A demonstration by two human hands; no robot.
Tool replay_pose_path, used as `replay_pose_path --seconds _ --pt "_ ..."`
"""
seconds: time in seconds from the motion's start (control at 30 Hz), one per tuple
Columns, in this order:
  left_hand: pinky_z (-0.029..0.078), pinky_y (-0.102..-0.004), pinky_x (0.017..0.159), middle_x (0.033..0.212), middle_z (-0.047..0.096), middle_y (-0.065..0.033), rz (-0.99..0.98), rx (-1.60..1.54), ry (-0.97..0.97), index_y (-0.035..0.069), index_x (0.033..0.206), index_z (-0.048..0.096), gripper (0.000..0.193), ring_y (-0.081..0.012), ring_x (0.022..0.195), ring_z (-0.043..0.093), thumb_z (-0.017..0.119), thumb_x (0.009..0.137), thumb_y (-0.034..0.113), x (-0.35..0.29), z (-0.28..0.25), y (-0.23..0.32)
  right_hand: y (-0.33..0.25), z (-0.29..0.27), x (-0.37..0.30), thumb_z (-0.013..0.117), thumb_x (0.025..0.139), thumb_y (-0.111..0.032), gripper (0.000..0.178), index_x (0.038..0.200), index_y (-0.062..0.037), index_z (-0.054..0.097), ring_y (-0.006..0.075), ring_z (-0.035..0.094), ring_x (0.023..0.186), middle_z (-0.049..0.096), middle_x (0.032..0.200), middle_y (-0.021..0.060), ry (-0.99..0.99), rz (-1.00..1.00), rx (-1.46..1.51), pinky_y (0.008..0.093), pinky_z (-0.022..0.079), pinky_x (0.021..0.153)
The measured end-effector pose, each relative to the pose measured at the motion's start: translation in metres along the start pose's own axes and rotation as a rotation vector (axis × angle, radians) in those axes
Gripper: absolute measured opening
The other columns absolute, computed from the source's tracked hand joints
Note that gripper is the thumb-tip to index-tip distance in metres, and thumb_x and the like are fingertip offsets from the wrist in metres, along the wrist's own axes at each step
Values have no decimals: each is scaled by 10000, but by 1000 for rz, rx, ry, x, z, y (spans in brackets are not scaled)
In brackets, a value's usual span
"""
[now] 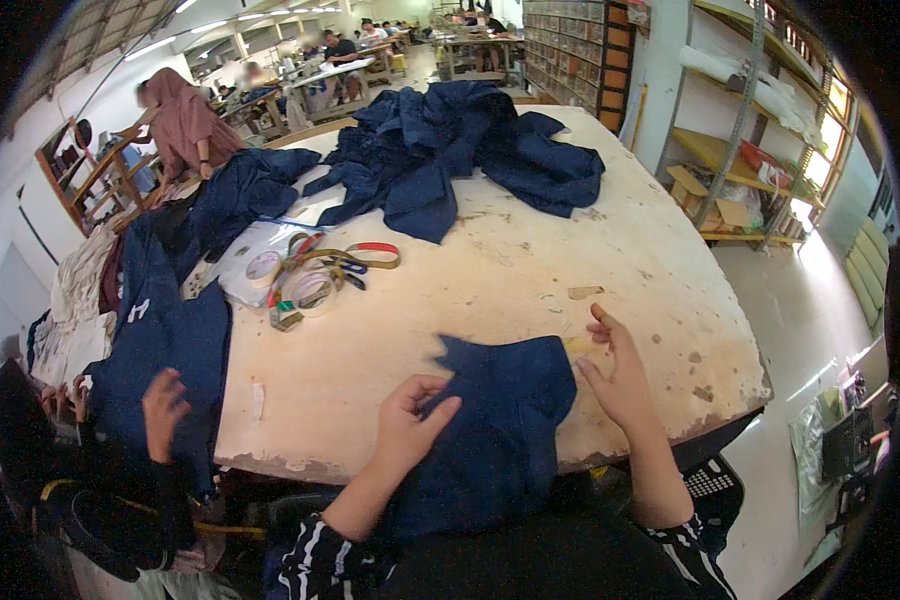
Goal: The person folds a dark blue garment on a worktable in a garment factory. They smooth the fabric, fold the sleeves and body, and place the folded item on a growing stack. The person repeats this process with additional garments throughout the clip.
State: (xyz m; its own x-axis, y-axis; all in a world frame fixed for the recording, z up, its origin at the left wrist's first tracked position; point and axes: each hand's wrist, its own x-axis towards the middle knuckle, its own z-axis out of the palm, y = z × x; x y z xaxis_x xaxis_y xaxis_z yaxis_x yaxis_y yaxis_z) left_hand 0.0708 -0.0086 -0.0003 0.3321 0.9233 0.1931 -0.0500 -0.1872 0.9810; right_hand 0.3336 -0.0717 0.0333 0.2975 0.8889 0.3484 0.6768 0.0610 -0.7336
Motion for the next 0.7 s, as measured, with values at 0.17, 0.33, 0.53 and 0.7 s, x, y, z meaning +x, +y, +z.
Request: replay_pose_path --seconds 0.17,0.33,0.53,0.7 --pt "469 -247 784 920 625 -64 27 40 -134 -5 987 576 231 -118 857 588 679 781 9 0 14 26 -74 23 12 661 749 -227 575 1280 -134 462 258 482 1116 562 1133 106 -294 -663 -123 583 222 1004" --pt "452 -258 828 936 647 -65 -243 -148 -323 -18 999 607 316 -113 916 583 737 744 114 -16 -3 43 -68 1 32 599 759 -148 145 838 -221 697 218 522 1021 629 874 9 -158 -358 -504 649 105 1005" --pt "454 -277 829 993 647 -75 -391 277 -769 -41 1105 579 470 -125 900 564 726 695 135 -23 -91 46 -13 -102 66 661 738 -185 132 862 -201 703 211 524 964 631 802 4 862 -197 -831 583 132 1024" --pt "472 -318 780 928 651 -85 -539 990 -331 -8 1053 598 459 -185 856 604 724 632 123 48 -173 74 74 -81 123 605 792 -316 173 839 -173 691 222 522 1009 644 849 34 519 159 -1144 666 120 1005"
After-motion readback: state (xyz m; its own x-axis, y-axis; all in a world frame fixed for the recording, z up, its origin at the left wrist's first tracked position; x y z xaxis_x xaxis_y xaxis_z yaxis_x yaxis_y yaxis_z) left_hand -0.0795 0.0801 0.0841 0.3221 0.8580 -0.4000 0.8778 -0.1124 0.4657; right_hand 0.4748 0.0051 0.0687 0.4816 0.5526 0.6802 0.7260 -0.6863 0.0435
